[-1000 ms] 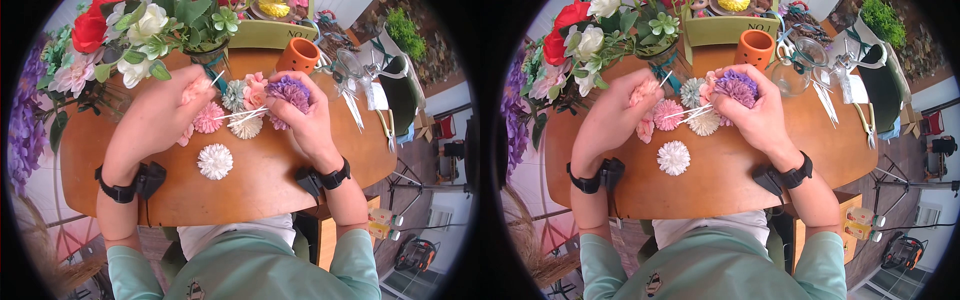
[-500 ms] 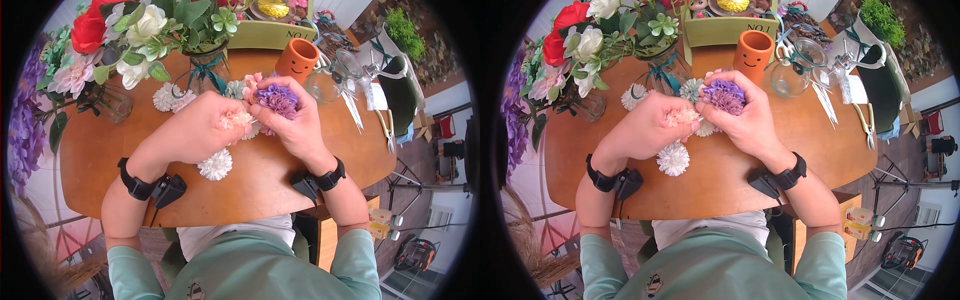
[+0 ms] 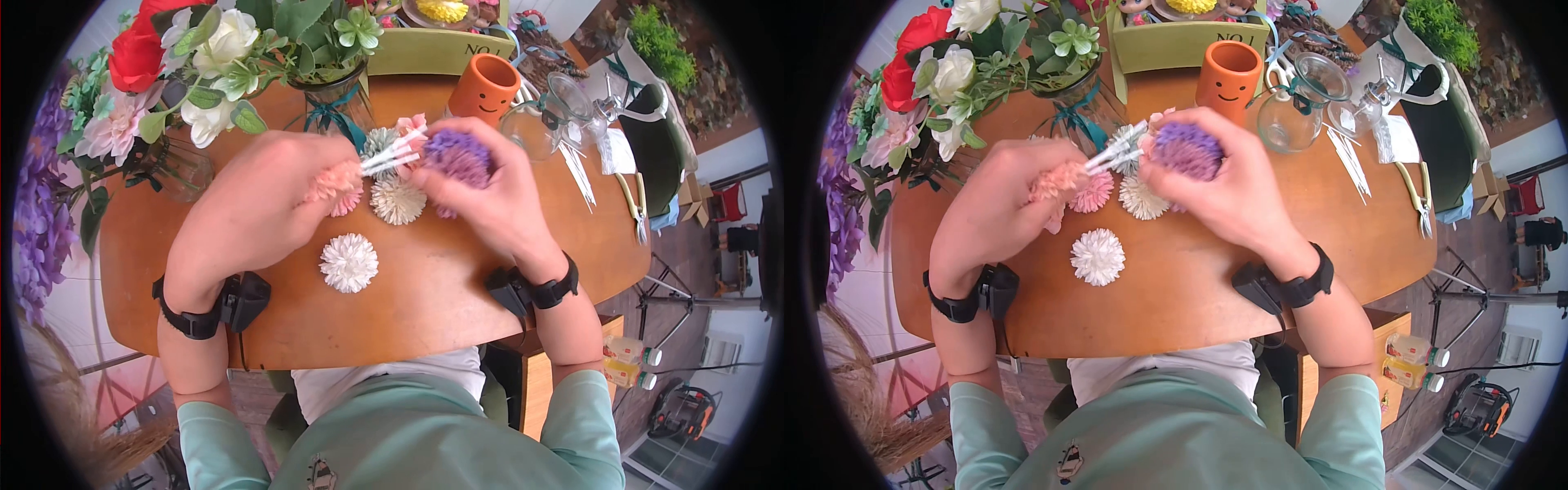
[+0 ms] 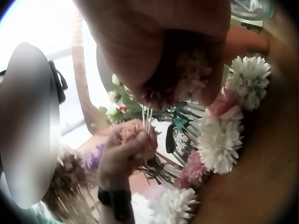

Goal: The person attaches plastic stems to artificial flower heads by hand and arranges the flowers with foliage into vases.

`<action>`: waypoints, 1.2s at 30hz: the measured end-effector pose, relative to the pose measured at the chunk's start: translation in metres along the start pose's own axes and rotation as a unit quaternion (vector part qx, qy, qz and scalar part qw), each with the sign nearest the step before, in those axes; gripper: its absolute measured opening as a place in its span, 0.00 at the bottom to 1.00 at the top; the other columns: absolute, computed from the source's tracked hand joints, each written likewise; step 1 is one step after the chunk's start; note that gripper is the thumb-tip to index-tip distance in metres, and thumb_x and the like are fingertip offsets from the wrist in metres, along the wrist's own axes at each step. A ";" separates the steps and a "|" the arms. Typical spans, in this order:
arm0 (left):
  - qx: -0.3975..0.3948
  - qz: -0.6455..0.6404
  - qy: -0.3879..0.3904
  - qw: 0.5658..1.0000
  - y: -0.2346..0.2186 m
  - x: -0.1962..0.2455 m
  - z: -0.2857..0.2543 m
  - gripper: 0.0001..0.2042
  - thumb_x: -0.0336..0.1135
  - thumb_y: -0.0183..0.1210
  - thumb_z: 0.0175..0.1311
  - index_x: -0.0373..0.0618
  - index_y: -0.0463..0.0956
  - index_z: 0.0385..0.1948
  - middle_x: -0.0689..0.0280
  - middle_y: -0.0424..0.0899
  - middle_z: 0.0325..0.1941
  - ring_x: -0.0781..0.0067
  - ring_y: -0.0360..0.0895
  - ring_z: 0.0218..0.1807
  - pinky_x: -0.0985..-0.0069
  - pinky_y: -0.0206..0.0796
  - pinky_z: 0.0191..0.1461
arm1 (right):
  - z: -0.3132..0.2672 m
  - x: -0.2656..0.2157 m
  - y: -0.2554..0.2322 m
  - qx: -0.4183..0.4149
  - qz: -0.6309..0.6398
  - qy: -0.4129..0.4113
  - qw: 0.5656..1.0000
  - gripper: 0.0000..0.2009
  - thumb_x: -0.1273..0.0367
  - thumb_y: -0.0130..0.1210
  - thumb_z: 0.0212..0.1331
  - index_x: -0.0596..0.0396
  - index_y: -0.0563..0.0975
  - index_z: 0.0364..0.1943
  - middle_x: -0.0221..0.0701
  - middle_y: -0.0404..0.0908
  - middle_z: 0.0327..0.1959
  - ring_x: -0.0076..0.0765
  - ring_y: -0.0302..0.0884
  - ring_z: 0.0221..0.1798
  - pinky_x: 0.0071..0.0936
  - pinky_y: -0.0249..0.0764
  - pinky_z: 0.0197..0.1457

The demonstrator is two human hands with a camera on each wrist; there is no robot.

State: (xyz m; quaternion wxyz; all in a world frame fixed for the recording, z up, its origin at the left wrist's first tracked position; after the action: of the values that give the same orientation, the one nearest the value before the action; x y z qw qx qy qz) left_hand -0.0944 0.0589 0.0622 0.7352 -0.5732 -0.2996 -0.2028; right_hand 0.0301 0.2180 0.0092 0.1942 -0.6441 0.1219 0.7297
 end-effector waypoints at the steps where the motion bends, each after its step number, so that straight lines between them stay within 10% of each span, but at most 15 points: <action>1: -0.002 -0.001 -0.001 1.000 0.000 -0.002 -0.001 0.03 0.23 0.59 0.67 0.34 0.80 0.37 0.64 0.79 0.25 0.78 0.78 0.22 0.75 0.69 0.27 | -0.001 0.001 0.006 -0.013 -0.032 -0.028 0.999 0.23 0.68 0.74 0.58 0.60 0.80 0.56 0.34 0.87 0.47 0.29 0.86 0.44 0.29 0.84 0.49; 8: 0.006 -0.012 -0.016 1.000 0.002 -0.011 0.003 0.06 0.29 0.61 0.72 0.34 0.79 0.38 0.65 0.80 0.25 0.79 0.75 0.19 0.76 0.67 0.25 | -0.008 0.000 0.024 -0.105 -0.379 -0.144 0.908 0.37 0.61 0.80 0.42 0.47 0.80 0.63 0.42 0.70 0.72 0.55 0.67 0.73 0.49 0.66 0.76; 15: -0.015 -0.019 -0.028 0.999 0.010 -0.017 0.005 0.08 0.32 0.61 0.73 0.35 0.79 0.38 0.67 0.80 0.25 0.80 0.74 0.19 0.77 0.66 0.23 | -0.015 0.018 0.044 -0.145 -0.384 -0.141 0.901 0.45 0.57 0.81 0.41 0.49 0.75 0.69 0.49 0.61 0.77 0.62 0.59 0.78 0.52 0.59 0.80; 22: -0.023 -0.094 -0.079 0.992 0.013 -0.023 0.011 0.09 0.34 0.62 0.74 0.37 0.80 0.37 0.68 0.81 0.26 0.84 0.73 0.21 0.80 0.64 0.18 | -0.008 -0.008 0.022 0.004 -0.277 -0.226 0.934 0.29 0.54 0.77 0.53 0.59 0.85 0.53 0.46 0.77 0.63 0.53 0.69 0.68 0.45 0.65 0.74; 31: -0.062 -0.154 -0.034 0.986 0.041 -0.014 0.015 0.09 0.31 0.64 0.72 0.34 0.82 0.46 0.66 0.85 0.34 0.79 0.76 0.38 0.74 0.70 0.45 | -0.001 0.010 0.019 0.006 -0.038 -0.159 0.986 0.10 0.66 0.65 0.71 0.58 0.89 0.46 0.32 0.83 0.48 0.34 0.76 0.58 0.37 0.68 0.71; 36: 0.070 -0.189 0.043 0.979 0.034 -0.017 0.021 0.11 0.35 0.64 0.75 0.36 0.82 0.48 0.68 0.84 0.34 0.82 0.77 0.34 0.77 0.72 0.38 | 0.000 0.005 0.007 0.028 0.045 -0.111 0.992 0.12 0.66 0.59 0.76 0.60 0.88 0.49 0.31 0.84 0.44 0.32 0.80 0.52 0.32 0.73 0.69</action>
State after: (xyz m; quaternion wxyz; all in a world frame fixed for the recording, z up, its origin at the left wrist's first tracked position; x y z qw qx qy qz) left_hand -0.0892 0.0869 0.0295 0.7342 -0.4443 -0.3842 -0.3406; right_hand 0.0269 0.2122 0.0039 0.1915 -0.5472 0.1486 0.8011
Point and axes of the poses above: each hand's wrist, its own z-axis towards the middle knuckle, its own y-axis out of the palm, x = y × z, the point moved 7 cm from there along z, towards the middle knuckle
